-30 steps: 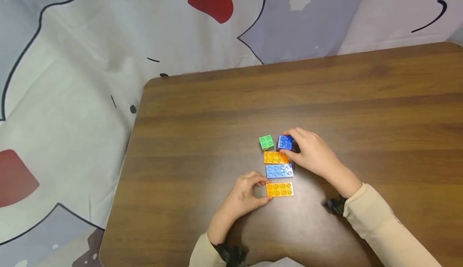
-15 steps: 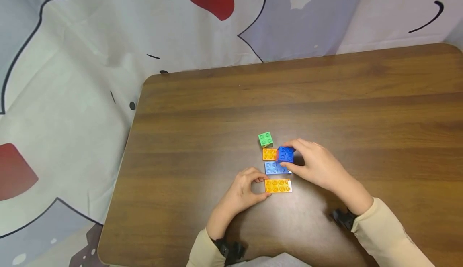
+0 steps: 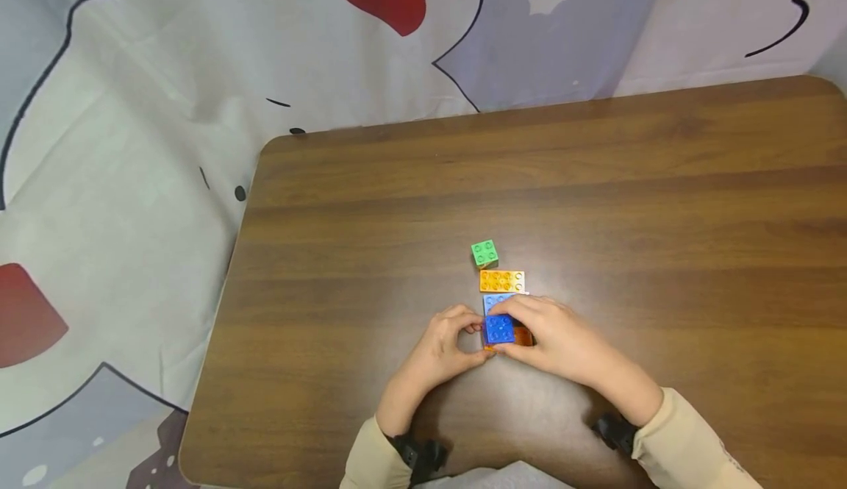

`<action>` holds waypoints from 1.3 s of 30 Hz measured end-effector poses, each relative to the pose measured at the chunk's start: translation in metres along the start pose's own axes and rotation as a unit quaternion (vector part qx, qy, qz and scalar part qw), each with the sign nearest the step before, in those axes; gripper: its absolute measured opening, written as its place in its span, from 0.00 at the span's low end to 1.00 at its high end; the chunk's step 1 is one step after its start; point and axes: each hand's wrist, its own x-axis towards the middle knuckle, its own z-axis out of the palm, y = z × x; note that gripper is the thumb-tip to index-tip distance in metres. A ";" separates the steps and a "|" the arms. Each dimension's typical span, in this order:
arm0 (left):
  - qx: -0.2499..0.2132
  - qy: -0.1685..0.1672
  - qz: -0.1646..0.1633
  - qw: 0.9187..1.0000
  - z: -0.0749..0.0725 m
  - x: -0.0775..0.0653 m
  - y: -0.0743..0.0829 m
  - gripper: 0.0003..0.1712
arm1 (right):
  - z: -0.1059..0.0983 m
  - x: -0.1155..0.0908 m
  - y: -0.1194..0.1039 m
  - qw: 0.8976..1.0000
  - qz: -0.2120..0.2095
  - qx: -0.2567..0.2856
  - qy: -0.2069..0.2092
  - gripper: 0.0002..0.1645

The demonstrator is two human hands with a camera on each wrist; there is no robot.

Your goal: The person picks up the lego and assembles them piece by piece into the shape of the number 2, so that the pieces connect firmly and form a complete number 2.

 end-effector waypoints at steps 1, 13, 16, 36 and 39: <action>-0.001 -0.002 -0.005 1.000 0.000 0.000 0.000 0.21 | 0.003 -0.001 -0.001 1.000 0.001 -0.003 -0.005 0.25; -0.008 -0.018 -0.037 0.999 -0.002 0.000 0.003 0.23 | 0.015 -0.010 -0.005 1.000 0.015 -0.024 0.002 0.25; -0.008 -0.020 -0.042 0.999 -0.002 0.000 0.003 0.22 | 0.016 -0.011 -0.005 1.000 0.011 -0.026 0.007 0.25; 0.016 -0.008 -0.032 0.999 -0.001 -0.001 0.005 0.21 | 0.018 -0.008 -0.003 0.998 -0.022 -0.034 0.039 0.27; 0.015 -0.006 -0.030 0.999 -0.001 -0.001 0.005 0.21 | 0.018 -0.008 -0.004 0.998 -0.026 -0.037 0.037 0.26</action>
